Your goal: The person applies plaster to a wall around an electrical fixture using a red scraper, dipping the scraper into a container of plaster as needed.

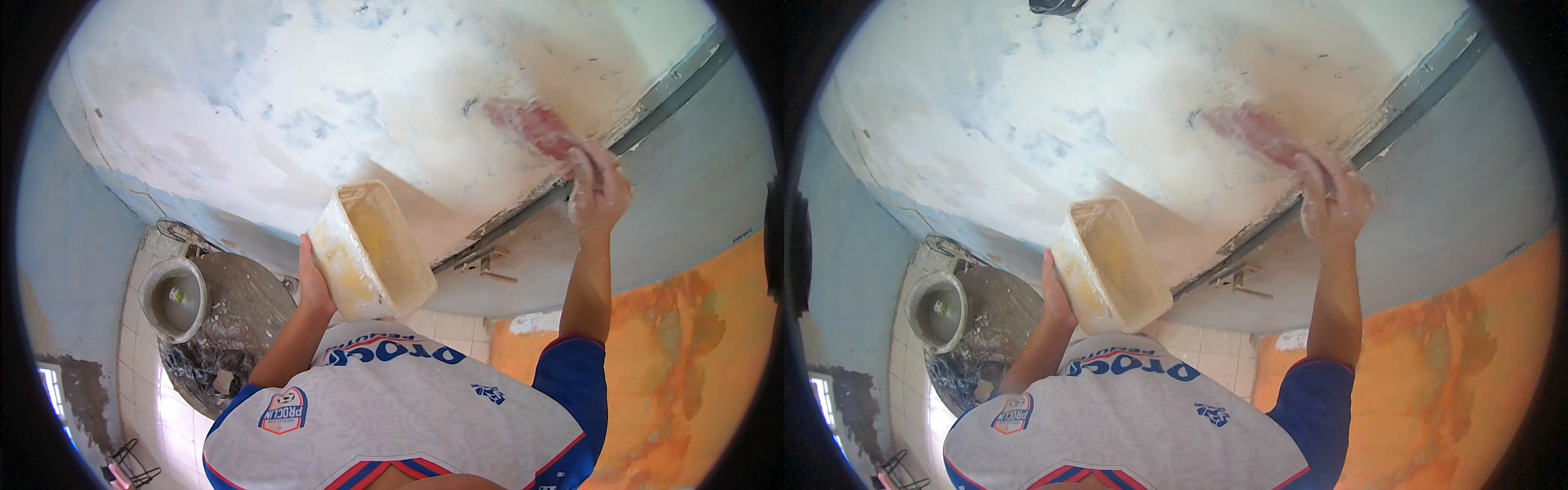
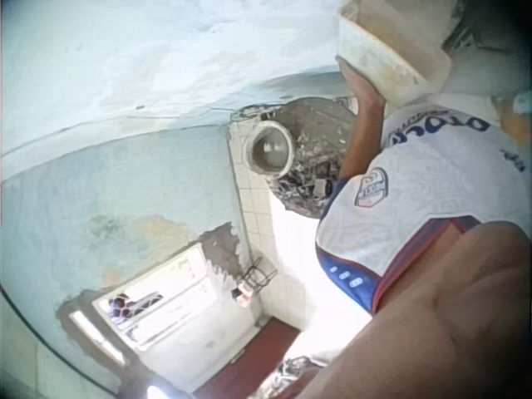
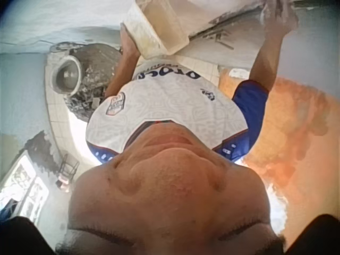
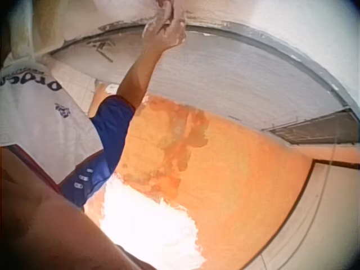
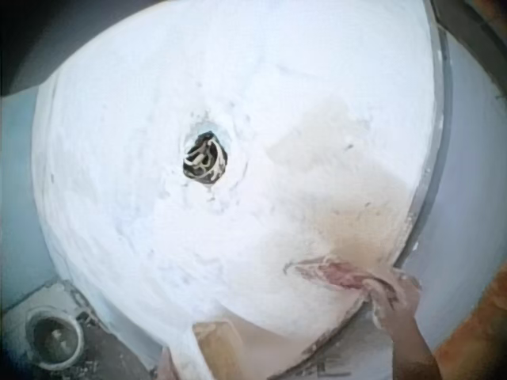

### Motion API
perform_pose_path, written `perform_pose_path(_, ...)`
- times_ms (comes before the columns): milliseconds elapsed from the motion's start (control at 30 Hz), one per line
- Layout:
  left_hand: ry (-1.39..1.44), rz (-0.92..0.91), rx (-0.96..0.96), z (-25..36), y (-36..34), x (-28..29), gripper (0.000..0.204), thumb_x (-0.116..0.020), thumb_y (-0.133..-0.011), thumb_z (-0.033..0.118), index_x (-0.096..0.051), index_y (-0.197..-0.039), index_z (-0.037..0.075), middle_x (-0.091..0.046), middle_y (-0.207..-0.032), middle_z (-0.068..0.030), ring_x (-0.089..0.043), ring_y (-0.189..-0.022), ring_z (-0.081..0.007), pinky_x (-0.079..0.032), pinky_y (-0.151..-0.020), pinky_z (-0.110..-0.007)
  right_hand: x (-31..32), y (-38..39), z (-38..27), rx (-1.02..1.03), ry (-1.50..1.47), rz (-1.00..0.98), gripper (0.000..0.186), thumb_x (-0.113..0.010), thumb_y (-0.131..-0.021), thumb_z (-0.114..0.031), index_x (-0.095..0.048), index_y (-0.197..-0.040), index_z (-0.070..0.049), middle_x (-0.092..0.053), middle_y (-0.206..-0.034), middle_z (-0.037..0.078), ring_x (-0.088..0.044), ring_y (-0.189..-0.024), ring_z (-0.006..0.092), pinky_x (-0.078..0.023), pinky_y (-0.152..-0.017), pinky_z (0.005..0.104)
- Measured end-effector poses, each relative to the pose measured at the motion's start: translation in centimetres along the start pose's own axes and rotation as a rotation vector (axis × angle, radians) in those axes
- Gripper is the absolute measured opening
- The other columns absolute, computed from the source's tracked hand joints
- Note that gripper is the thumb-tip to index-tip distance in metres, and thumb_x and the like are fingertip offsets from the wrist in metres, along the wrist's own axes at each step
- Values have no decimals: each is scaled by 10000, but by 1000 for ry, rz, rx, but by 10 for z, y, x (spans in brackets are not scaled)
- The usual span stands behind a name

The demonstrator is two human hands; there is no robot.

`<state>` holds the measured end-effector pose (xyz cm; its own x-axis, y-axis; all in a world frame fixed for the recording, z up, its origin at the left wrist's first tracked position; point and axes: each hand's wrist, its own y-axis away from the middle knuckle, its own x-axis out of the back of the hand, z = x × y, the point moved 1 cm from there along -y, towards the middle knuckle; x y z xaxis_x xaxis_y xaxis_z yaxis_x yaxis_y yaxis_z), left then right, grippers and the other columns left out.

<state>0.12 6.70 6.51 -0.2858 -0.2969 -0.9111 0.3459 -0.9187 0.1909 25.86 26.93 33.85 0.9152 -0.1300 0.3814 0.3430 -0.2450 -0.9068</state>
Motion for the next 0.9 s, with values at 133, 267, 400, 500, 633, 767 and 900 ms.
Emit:
perform_pose_path(133,7,1,15,2,1,1,760,-272,-1019,655,-407,-1493,76,-539,-1420,-140,-551,-1280,-295,-448,-1081,-438,3,-11,2,181,271,7,135,-723,-876,-4,-716,-1010,11,-737,-897,142,-717,-677,192,-559,-586,289)
perform_pose_path(267,-3,12,16,1,2,2,771,-263,-1014,663,-411,-1490,75,-539,-1419,-144,-551,-1279,-299,-451,-1078,-442,10,-16,-4,39,-7,254,138,-742,-857,-10,-724,-994,-3,-756,-938,131,-742,-764,251,-584,-679,330)
perform_pose_path(400,3,39,15,1,4,-2,765,-256,-1020,651,-406,-1495,71,-526,-1436,-145,-536,-1297,-305,-435,-1096,-444,13,-19,-9,387,352,-71,143,-745,-854,-14,-725,-995,-6,-756,-946,135,-743,-801,260,-585,-718,340)
perform_pose_path(500,11,12,38,0,4,0,747,-254,-1030,630,-395,-1504,70,-514,-1453,-141,-520,-1317,-305,-419,-1113,-445,7,-25,-6,476,439,-46,145,-683,-909,25,-693,-1053,27,-749,-926,138,-705,-709,176,-579,-639,292)
perform_pose_path(633,15,34,28,2,9,-7,743,-248,-1033,625,-389,-1506,70,-512,-1453,-142,-518,-1320,-303,-416,-1115,-445,21,-13,4,294,280,42,158,-700,-896,6,-696,-1054,16,-747,-928,150,-719,-715,213,-576,-631,304)
perform_pose_path(767,25,-5,6,1,6,-3,734,-248,-1037,616,-389,-1506,68,-511,-1453,-144,-520,-1317,-302,-417,-1114,-444,8,-7,-1,529,358,-86,165,-699,-898,6,-690,-1060,32,-746,-916,154,-720,-720,212,-576,-634,306)
perform_pose_path(900,11,-5,-1,2,9,0,728,-248,-1040,608,-391,-1504,65,-513,-1451,-146,-521,-1316,-303,-420,-1112,-443,10,-11,-7,514,561,90,154,-696,-900,0,-692,-1052,26,-747,-892,148,-731,-738,237,-581,-657,312)
